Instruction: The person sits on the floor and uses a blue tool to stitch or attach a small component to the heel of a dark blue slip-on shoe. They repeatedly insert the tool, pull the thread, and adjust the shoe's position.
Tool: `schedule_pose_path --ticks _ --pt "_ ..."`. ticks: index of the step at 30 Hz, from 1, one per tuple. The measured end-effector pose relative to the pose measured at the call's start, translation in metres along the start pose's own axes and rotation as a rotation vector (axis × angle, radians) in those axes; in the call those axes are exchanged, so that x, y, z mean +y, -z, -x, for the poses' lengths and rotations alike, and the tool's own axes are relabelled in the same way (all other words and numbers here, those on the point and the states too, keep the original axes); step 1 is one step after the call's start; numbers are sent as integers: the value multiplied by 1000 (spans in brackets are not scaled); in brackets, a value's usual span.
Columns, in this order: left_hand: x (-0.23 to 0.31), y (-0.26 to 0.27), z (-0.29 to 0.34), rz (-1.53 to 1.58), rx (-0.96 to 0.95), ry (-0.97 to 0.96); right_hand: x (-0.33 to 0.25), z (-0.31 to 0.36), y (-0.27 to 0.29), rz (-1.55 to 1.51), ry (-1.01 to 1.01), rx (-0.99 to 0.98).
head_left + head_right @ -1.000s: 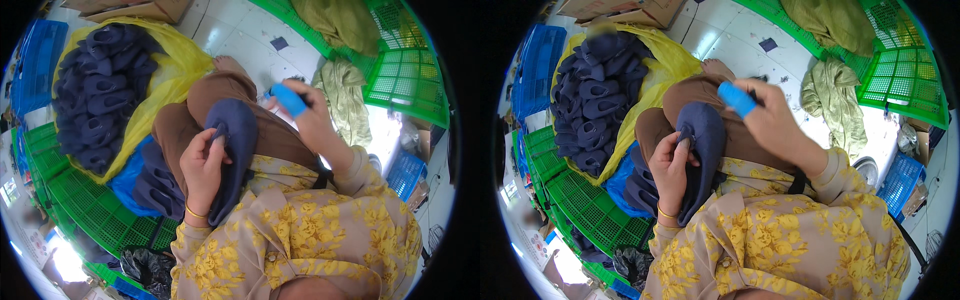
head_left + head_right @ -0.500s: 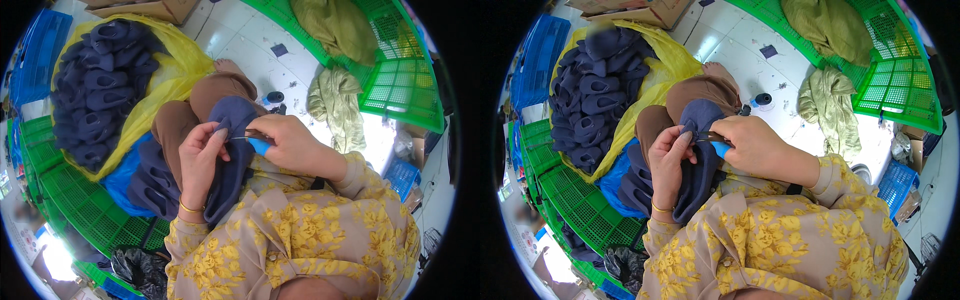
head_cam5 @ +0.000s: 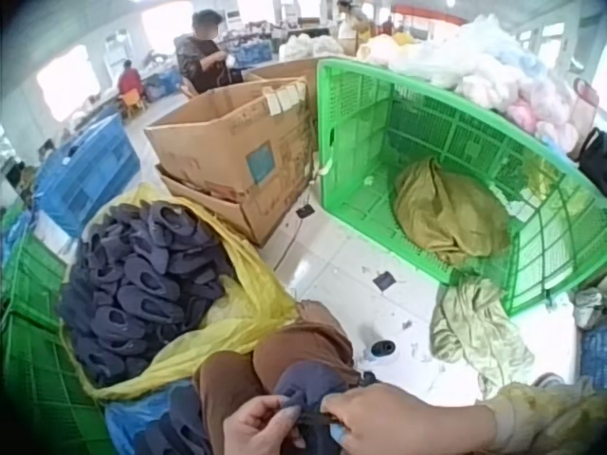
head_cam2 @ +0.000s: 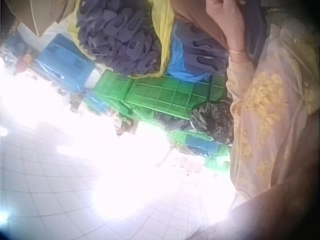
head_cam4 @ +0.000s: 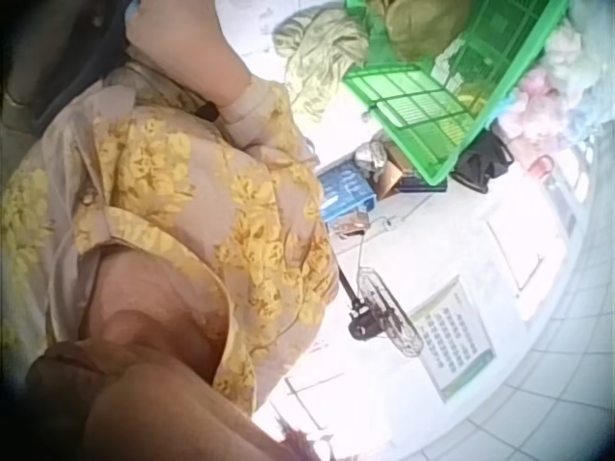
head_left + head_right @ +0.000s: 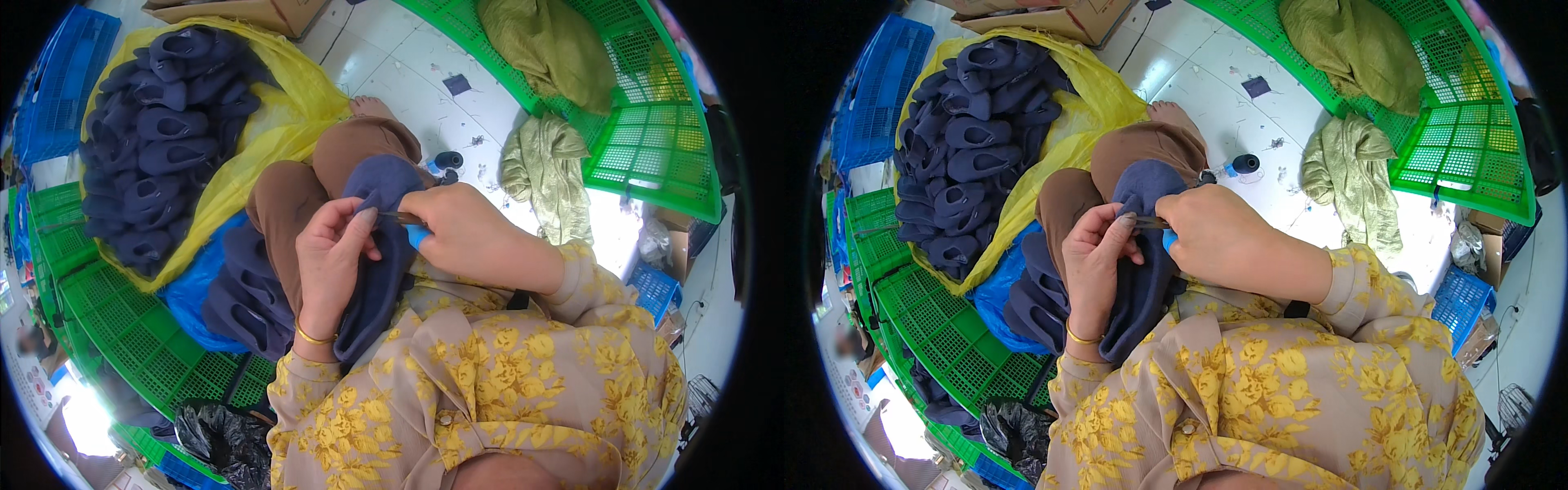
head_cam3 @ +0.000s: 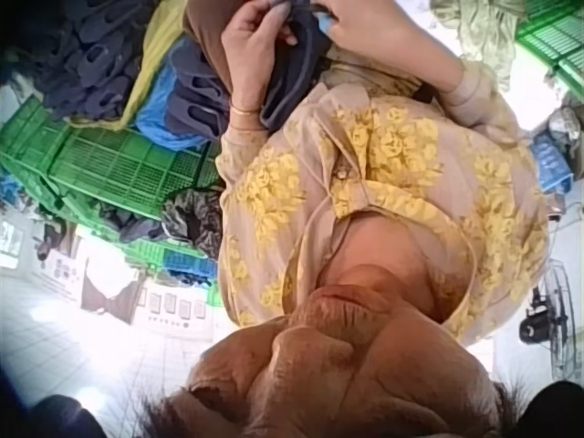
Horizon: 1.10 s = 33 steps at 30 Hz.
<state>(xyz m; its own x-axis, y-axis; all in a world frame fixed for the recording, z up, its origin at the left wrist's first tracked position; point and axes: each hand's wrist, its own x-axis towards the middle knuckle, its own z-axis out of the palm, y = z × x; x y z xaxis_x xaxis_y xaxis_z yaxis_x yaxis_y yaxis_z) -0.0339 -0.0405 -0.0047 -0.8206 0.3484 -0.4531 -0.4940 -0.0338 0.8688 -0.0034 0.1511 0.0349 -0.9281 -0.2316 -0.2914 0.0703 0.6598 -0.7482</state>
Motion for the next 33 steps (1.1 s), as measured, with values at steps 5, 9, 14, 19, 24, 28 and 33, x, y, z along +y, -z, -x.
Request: schedule_pose_path --ticks 5,9,14,19,24,28,33 --pt "0 2 0 68 29 47 12 7 -8 -187 -13 35" --pt "-2 2 1 75 22 49 16 10 -14 -307 -21 42" --pt "0 1 3 91 24 69 18 11 -24 -284 -9 116" --pt "0 1 3 93 19 66 13 12 -13 -290 -17 65" --pt "-2 3 3 111 6 56 13 14 -12 -294 -18 73" --pt "0 1 4 69 18 62 15 9 -17 -279 33 113" --pt "-3 2 3 89 12 52 17 7 -27 -310 8 125"
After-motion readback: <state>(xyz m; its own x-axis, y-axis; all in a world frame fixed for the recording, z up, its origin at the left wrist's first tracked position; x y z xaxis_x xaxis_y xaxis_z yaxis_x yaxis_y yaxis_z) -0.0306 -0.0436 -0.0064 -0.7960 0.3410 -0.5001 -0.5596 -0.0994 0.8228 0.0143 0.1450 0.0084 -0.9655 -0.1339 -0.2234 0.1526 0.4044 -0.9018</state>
